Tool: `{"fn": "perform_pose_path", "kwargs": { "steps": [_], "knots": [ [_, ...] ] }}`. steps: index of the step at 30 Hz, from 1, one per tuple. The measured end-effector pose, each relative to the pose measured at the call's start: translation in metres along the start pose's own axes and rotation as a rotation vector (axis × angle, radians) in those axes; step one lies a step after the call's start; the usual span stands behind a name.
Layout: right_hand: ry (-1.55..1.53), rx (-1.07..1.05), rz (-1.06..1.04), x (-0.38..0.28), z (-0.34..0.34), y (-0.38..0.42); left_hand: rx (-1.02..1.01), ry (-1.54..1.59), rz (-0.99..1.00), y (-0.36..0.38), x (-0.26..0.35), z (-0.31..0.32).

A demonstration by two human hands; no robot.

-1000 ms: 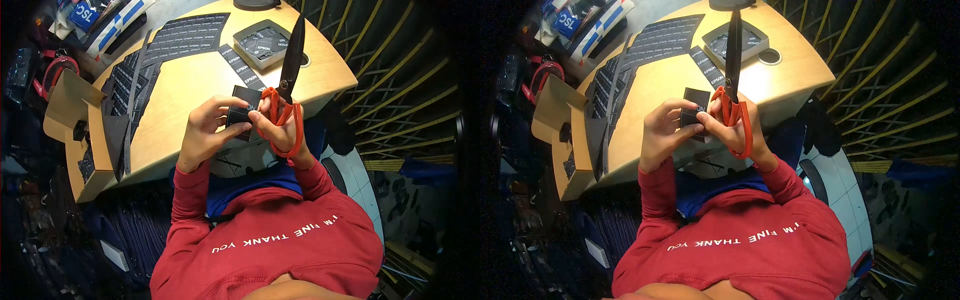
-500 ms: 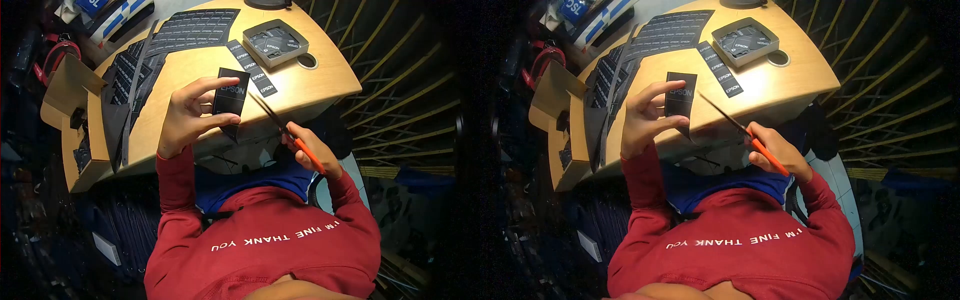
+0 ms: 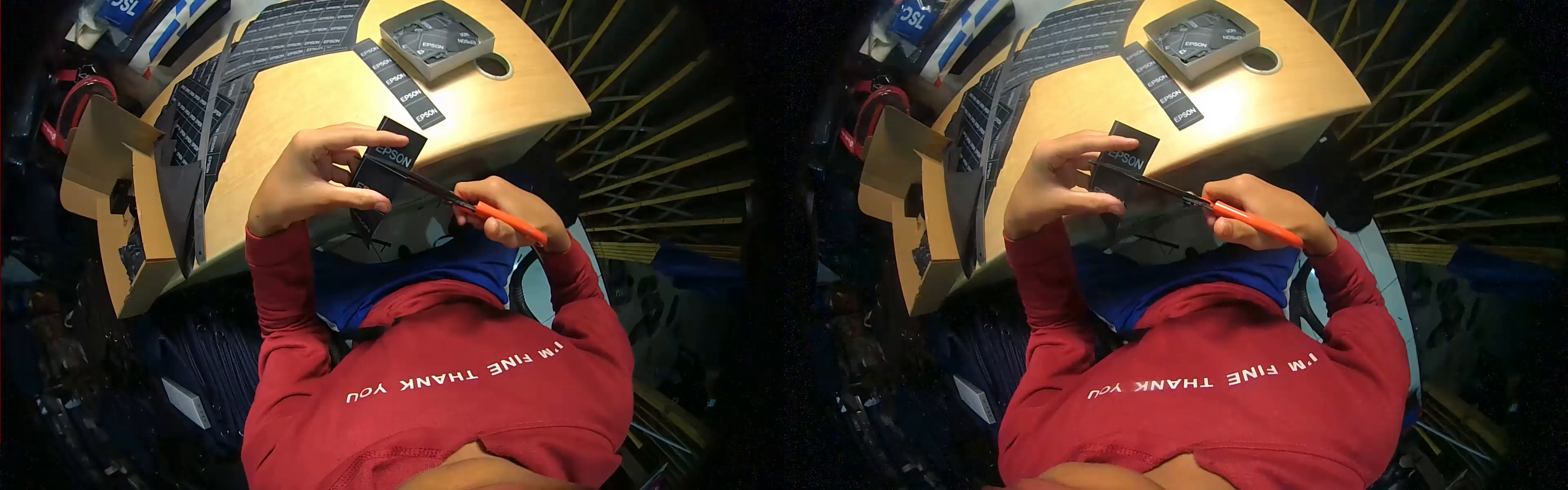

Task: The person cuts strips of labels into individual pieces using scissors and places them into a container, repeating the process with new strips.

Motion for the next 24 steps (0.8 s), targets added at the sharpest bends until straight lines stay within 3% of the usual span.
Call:
{"fn": "perform_pose_path", "kwargs": {
  "steps": [24],
  "knots": [
    [0.018,0.096,0.021,0.007,0.008,0.001,-0.001,-0.028,-0.002,-0.005,-0.001,0.002]
  ]
}}
Point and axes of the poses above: each hand's wrist, its own y-axis away from the middle knuckle, its own z-axis out of the palm, x = y × z, the point moved 2 cm from there along -y, towards the middle knuckle, and after that the axes turned 8 degrees about y, right-handed, at the moved point
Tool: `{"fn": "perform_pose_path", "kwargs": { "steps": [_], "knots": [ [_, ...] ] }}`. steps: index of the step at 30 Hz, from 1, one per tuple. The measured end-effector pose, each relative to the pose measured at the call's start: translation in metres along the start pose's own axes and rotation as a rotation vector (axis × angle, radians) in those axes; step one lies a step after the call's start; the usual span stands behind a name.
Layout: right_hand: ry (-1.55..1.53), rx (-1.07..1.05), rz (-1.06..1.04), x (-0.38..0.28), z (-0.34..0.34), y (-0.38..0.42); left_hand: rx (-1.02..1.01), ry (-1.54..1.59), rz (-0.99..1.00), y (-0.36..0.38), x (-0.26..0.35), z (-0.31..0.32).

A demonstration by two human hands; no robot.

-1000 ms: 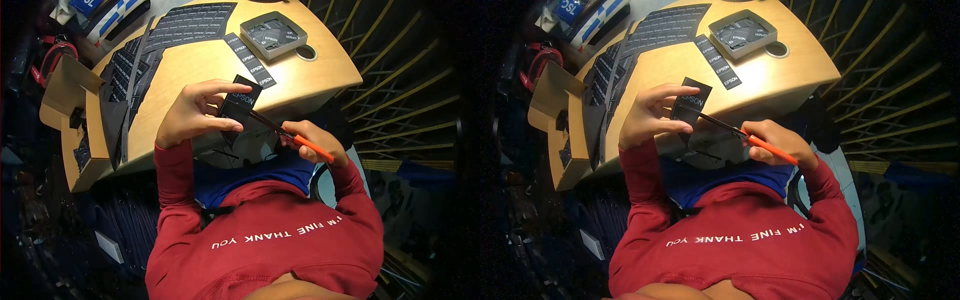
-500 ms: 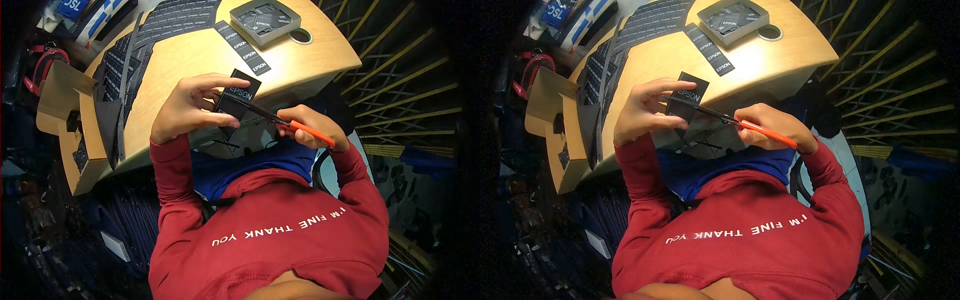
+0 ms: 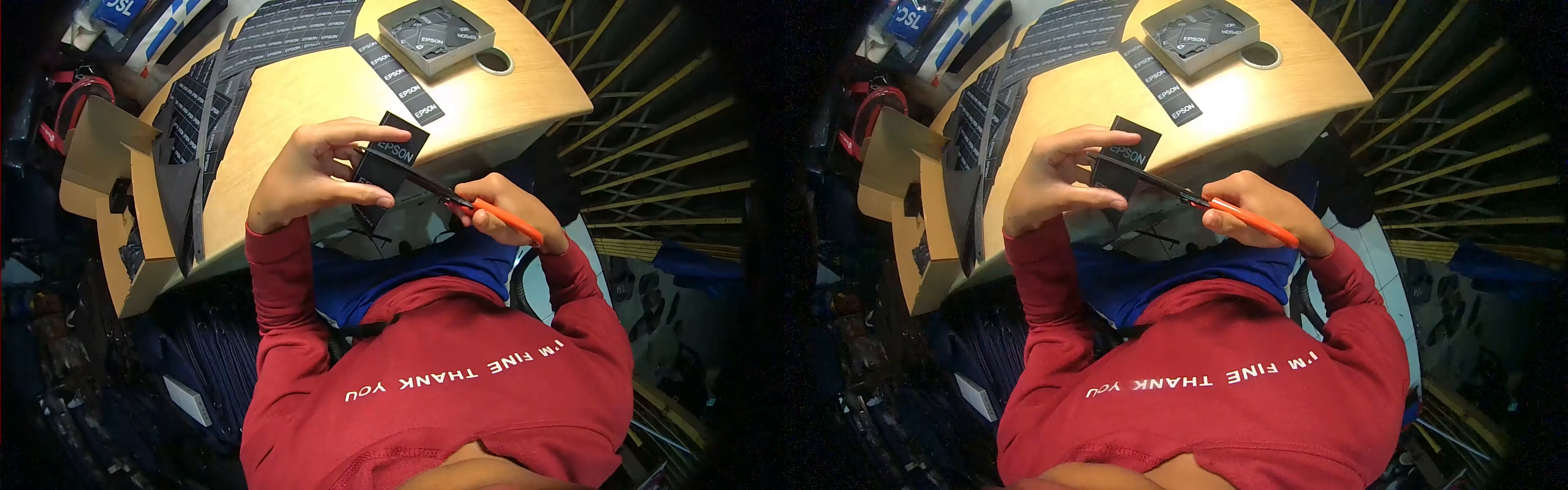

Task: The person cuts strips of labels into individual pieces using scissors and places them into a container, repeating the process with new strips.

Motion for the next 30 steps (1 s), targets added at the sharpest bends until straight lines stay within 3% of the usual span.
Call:
{"fn": "perform_pose_path", "kwargs": {
  "steps": [4,9,16,18,19,20,22,26,30],
  "knots": [
    [0.045,0.006,0.028,-0.002,-0.001,-0.001,0.028,-0.032,-0.095,0.001,0.003,-0.001],
    [0.097,0.050,0.053,0.000,-0.001,0.000,0.015,-0.064,0.070,-0.004,-0.002,-0.003],
    [0.061,0.172,0.064,0.021,-0.003,0.020,-0.009,-0.087,0.031,-0.027,0.009,-0.015],
    [0.034,0.233,0.045,0.023,-0.002,0.028,0.056,-0.092,-0.004,-0.050,0.008,-0.023],
    [0.002,0.260,0.068,0.028,-0.001,0.032,0.026,-0.158,0.156,-0.066,0.008,-0.027],
    [-0.029,0.287,0.091,0.031,-0.002,0.036,0.014,-0.180,0.085,-0.081,0.005,-0.036],
    [-0.019,0.300,0.107,0.029,-0.002,0.041,0.007,-0.360,0.113,-0.120,-0.006,-0.051],
    [-0.069,0.342,0.149,0.028,-0.001,0.049,0.036,-0.415,0.206,-0.181,-0.022,-0.062],
    [-0.087,0.360,0.160,0.037,0.001,0.054,0.031,-0.748,0.263,-0.214,-0.037,-0.073]
  ]
}}
Point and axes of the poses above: each hand's wrist, its own y-axis away from the middle knuckle, its own z-axis out of the palm, x = y × z, the point moved 2 cm from there along -y, towards the middle knuckle, and after that the axes turned 8 degrees about y, right-handed, at the moved point
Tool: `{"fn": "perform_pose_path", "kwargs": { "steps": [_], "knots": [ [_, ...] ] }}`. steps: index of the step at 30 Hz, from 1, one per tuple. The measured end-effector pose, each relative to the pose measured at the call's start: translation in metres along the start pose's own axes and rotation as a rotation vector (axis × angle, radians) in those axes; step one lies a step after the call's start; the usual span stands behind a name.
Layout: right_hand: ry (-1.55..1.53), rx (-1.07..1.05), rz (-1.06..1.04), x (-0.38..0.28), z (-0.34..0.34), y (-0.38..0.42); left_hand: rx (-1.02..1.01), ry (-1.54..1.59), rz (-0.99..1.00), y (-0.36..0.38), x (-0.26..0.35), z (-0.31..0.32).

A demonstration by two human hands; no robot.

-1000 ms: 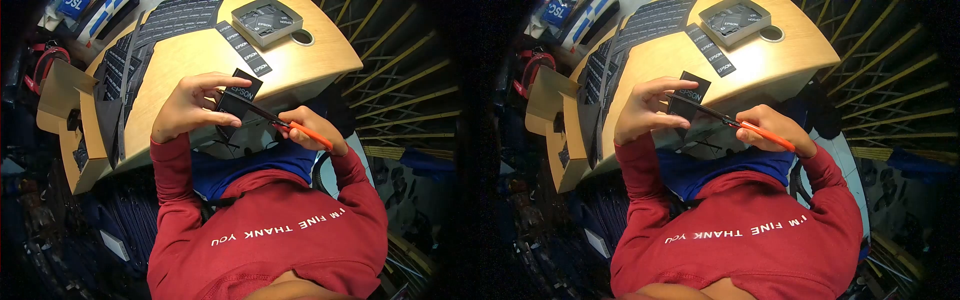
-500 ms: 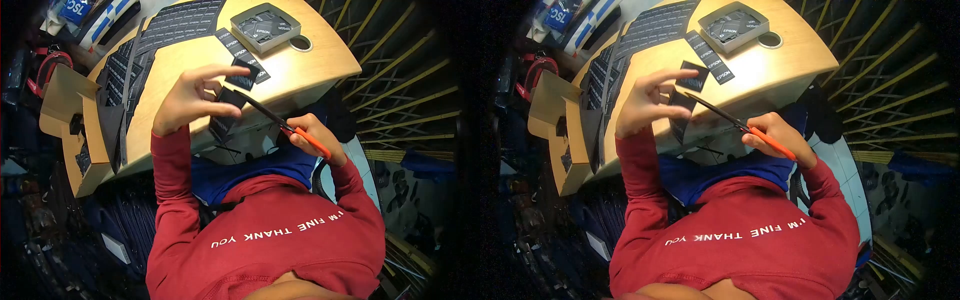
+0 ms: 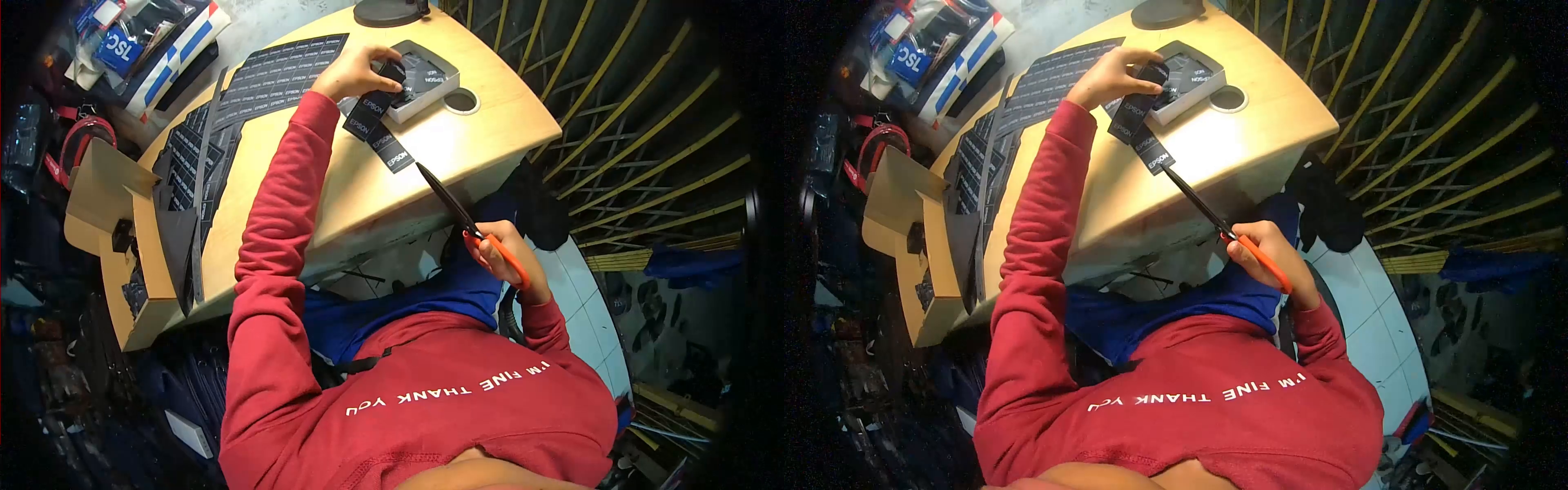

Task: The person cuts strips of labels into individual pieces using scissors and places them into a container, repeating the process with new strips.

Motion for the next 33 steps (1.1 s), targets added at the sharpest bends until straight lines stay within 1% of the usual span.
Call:
{"fn": "perform_pose_path", "kwargs": {
  "steps": [2,3,5,9,11,12,14,15,16,17,18,19,20,21,22,24,26,28,29,30,32,33],
  "knots": [
    [-0.029,0.002,0.020,0.002,0.000,0.001,-0.058,0.012,-0.132,0.002,0.015,-0.003],
    [-0.020,0.011,0.013,0.004,0.000,0.000,-0.060,0.009,-0.131,0.001,0.009,-0.002],
    [-0.025,0.009,0.019,0.002,-0.001,0.000,-0.005,0.046,-0.015,0.000,-0.006,0.001],
    [-0.040,0.001,0.033,-0.001,-0.001,-0.002,-0.019,0.070,-0.044,0.001,-0.007,-0.001],
    [-0.044,0.005,0.022,-0.002,0.001,-0.004,-0.032,0.144,-0.126,0.001,-0.008,-0.001],
    [-0.048,0.008,0.013,-0.002,0.001,-0.004,-0.032,0.144,-0.126,0.002,-0.010,0.000],
    [-0.061,0.017,0.006,-0.001,0.003,-0.003,0.089,0.018,-0.053,0.005,-0.013,0.001],
    [-0.074,0.026,-0.001,0.000,0.003,-0.003,0.089,0.018,-0.052,0.007,-0.010,0.001],
    [-0.074,0.025,-0.001,0.000,0.004,-0.004,0.165,0.029,-0.088,0.013,-0.002,-0.001],
    [-0.086,0.079,-0.003,0.000,0.004,-0.005,0.240,0.041,-0.125,0.019,0.005,-0.003],
    [-0.099,0.133,-0.005,-0.001,0.004,-0.006,0.240,0.041,-0.125,0.026,0.015,-0.004],
    [-0.100,0.133,-0.004,-0.002,0.006,-0.008,0.252,0.136,-0.154,0.035,0.024,-0.006],
    [-0.128,0.196,-0.033,-0.005,0.007,-0.012,0.265,0.231,-0.185,0.045,0.030,-0.006],
    [-0.156,0.260,-0.061,-0.009,0.009,-0.016,0.255,0.315,-0.090,0.054,0.034,-0.002],
    [-0.159,0.257,-0.059,-0.013,0.012,-0.022,0.202,0.345,-0.136,0.066,0.053,-0.001],
    [-0.282,0.383,-0.089,-0.022,0.017,-0.035,0.167,0.672,-0.092,0.087,0.070,0.013],
    [-0.334,0.400,-0.111,-0.028,0.021,-0.048,0.167,0.843,-0.113,0.106,0.092,0.020],
    [-0.290,0.454,-0.182,-0.035,0.023,-0.058,0.099,0.890,-0.105,0.122,0.103,0.024],
    [-0.351,0.425,-0.243,-0.042,0.026,-0.062,0.091,0.888,-0.132,0.129,0.109,0.026],
    [-0.353,0.421,-0.240,-0.047,0.031,-0.065,0.083,0.888,-0.158,0.134,0.115,0.026],
    [-0.516,0.343,-0.249,-0.052,0.038,-0.070,0.081,0.866,-0.154,0.141,0.118,0.026],
    [-0.444,0.344,-0.230,-0.051,0.038,-0.073,0.064,0.853,-0.134,0.144,0.119,0.026]
  ]
}}
Point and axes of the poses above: each hand's wrist, its own y-axis away from the middle knuckle, its own z-axis out of the palm, x = y × z, the point moved 2 cm from there along -y, towards the middle knuckle, and after that the axes turned 8 degrees about y, right-handed, at the moved point
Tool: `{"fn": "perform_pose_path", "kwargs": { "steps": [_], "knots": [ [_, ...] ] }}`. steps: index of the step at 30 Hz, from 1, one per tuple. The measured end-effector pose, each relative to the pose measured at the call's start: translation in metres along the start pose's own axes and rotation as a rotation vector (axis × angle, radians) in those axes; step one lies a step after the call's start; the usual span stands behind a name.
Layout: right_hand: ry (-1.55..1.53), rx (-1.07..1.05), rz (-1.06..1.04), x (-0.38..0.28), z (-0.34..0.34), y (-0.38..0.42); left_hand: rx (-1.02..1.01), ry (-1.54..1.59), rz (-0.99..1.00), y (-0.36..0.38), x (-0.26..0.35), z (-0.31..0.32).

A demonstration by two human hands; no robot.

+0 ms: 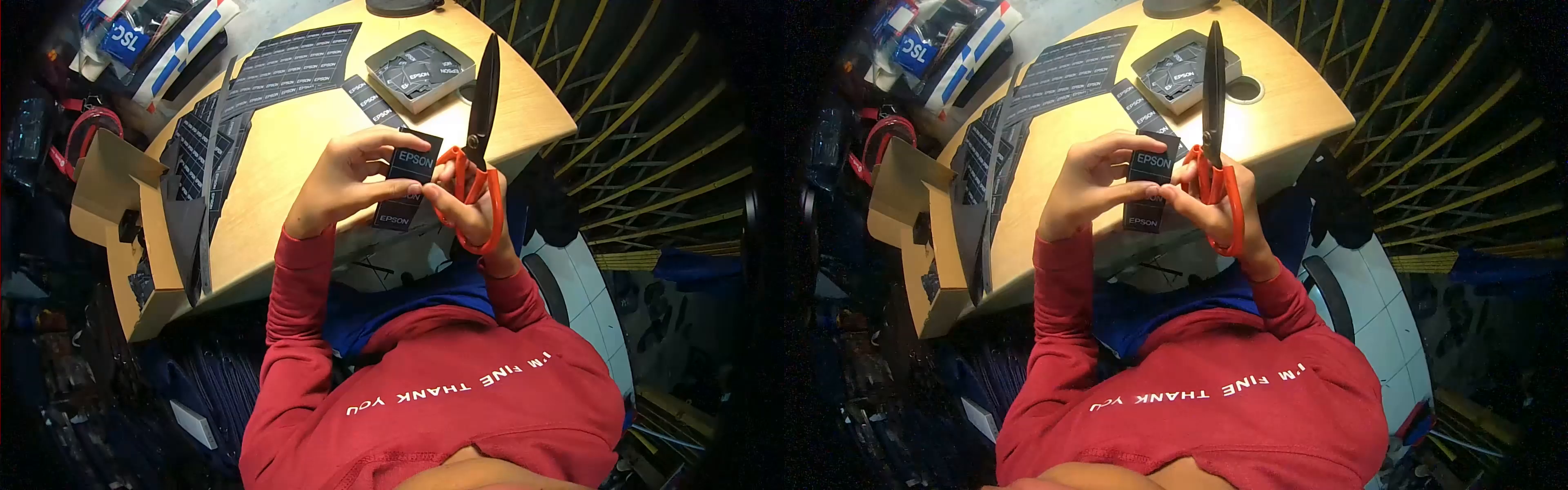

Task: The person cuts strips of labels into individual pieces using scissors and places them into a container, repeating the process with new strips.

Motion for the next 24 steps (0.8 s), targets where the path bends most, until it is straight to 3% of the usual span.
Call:
{"fn": "perform_pose_path", "kwargs": {
  "steps": [3,8,11,13,18,24],
  "knots": [
    [-0.036,0.057,0.029,-0.001,0.009,0.000,-0.012,0.017,0.056,0.007,-0.004,0.003],
    [-0.050,0.110,-0.007,0.001,0.014,-0.002,0.140,0.067,0.043,0.021,-0.011,0.005],
    [0.079,0.040,-0.105,0.003,0.009,0.000,0.143,0.108,0.048,0.025,-0.010,0.003],
    [-0.023,-0.044,-0.053,0.006,0.003,0.008,0.156,0.104,0.082,0.026,-0.007,-0.002],
    [0.263,-0.238,0.184,0.010,-0.024,0.027,0.214,0.088,0.091,0.033,0.006,-0.016],
    [0.513,-0.373,0.124,0.007,-0.037,0.044,0.223,0.048,0.060,0.039,0.011,-0.029]
  ]
}}
Point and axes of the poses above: each hand's wrist, its own y-axis away from the middle knuckle, its own z-axis out of the palm, x = y × z, the point moved 2 cm from there along -y, towards the middle knuckle, and after that the axes turned 8 degrees about y, right-handed, at the moved point
